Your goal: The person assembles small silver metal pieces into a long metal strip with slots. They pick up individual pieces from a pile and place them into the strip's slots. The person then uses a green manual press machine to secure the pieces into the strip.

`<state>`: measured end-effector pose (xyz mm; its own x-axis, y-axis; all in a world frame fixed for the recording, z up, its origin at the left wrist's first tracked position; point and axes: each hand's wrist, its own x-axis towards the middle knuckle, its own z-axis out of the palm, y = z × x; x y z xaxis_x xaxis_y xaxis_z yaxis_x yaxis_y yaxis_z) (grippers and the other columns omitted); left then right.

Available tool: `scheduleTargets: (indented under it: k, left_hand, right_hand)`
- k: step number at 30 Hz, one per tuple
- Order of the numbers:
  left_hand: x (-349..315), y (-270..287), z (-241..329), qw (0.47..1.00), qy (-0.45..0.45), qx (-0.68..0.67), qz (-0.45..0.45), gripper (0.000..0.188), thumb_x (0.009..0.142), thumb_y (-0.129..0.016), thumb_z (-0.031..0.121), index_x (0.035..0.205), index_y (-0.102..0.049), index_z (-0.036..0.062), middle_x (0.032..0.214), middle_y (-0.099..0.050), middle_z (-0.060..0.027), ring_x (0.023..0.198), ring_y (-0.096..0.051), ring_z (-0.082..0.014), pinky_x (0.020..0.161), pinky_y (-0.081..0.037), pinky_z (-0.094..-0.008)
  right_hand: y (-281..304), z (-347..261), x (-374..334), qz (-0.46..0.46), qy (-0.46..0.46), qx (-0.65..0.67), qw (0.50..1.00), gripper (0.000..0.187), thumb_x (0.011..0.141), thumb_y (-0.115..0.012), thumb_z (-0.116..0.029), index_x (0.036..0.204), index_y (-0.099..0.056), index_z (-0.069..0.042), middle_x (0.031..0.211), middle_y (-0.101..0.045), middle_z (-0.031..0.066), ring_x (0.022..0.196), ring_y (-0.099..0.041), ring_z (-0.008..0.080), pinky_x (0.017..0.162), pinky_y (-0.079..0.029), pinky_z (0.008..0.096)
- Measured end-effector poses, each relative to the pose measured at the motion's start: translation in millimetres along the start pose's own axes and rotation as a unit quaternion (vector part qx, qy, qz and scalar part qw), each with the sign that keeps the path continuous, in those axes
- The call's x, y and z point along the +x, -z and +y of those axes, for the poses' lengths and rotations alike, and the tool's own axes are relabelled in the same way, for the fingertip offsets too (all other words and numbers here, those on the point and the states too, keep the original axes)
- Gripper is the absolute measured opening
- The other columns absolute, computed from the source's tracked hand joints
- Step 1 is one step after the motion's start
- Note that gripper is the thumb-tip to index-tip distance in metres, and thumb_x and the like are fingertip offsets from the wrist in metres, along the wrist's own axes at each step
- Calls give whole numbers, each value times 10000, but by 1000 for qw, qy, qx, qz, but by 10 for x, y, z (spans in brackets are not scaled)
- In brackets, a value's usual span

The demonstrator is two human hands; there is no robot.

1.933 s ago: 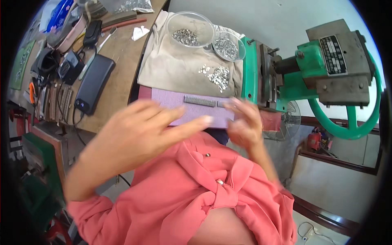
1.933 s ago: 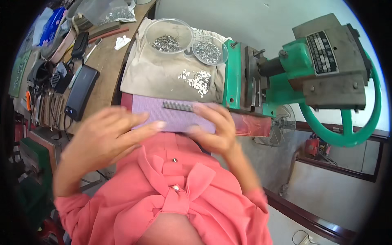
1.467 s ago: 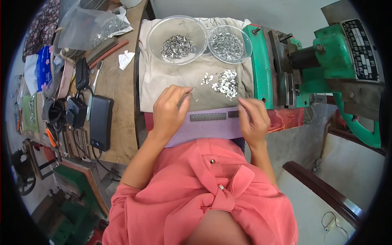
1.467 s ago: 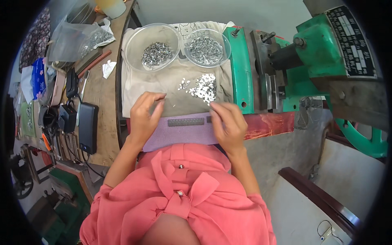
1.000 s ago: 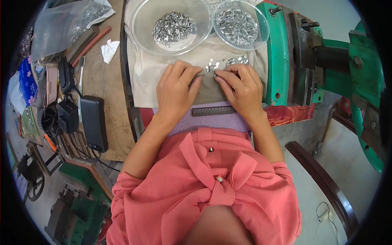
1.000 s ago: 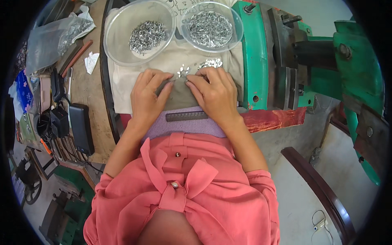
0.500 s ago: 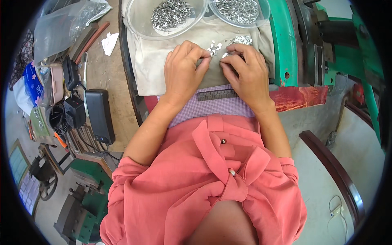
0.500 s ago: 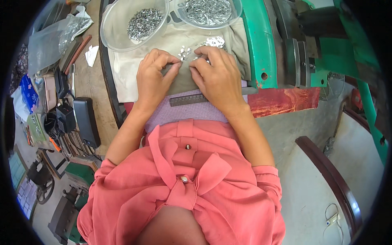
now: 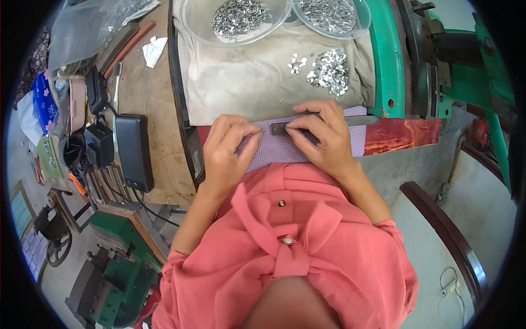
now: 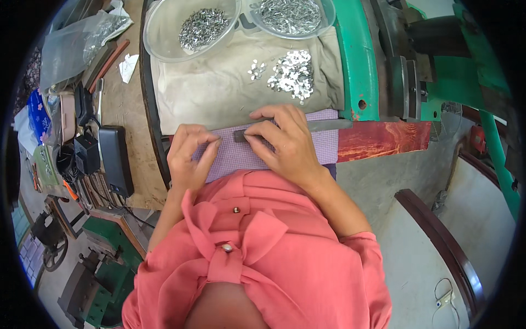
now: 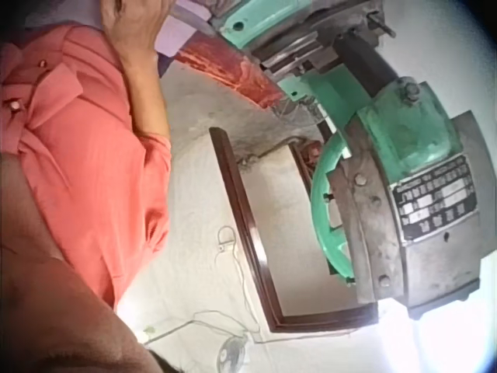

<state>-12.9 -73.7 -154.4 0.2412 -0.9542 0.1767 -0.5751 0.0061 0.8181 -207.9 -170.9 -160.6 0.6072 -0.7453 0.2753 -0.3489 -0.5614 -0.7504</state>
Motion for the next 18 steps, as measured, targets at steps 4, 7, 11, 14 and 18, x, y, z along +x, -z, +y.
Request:
scheduleTargets:
  k: [4, 7, 11, 14, 18]
  left_hand:
    - [-315, 58, -24, 998, 46, -4, 39, 180, 775, -752, -95, 914, -693, 3, 930, -619, -94, 817, -603, -191, 696, -484, -291]
    - [-438, 11, -74, 996, 57, -9, 66, 170, 779, -753, -84, 910, -696, 8, 919, -625, -95, 810, -601, -191, 683, -474, -290]
    - [-284, -68, -45, 999, 10, -9, 49, 173, 767, -762, -69, 908, -700, 8, 916, -624, -102, 812, -608, -211, 690, -480, -304]
    - [-95, -142, -31, 999, -6, -39, 14, 173, 759, -765, -66, 903, -701, 7, 920, -623, -107, 818, -613, -229, 704, -489, -316]
    - [-16, -253, -76, 999, 8, -45, -1, 177, 758, -767, -59, 906, -702, 12, 926, -628, -107, 832, -620, -235, 717, -492, -320]
  right_hand:
    - [-17, 24, 64, -19, 1, 14, 1000, 156, 724, -799, -57, 849, -710, -85, 1052, -652, 59, 955, -606, 262, 834, -453, 379]
    - [23, 30, 128, -14, 9, 12, 1000, 161, 728, -805, -42, 853, -710, -76, 1015, -658, 69, 925, -619, 270, 816, -467, 381]
    - [175, 0, 52, 0, -13, -26, 1000, 184, 719, -809, -21, 877, -725, -65, 997, -671, 80, 929, -623, 270, 812, -478, 375]
    - [363, -171, -182, 59, -73, -59, 994, 201, 709, -808, 11, 882, -728, -54, 1001, -677, 94, 924, -625, 265, 801, -483, 362]
    - [408, -253, -575, 118, -169, -55, 977, 212, 702, -806, 34, 882, -727, -45, 1002, -681, 107, 921, -627, 260, 801, -486, 357]
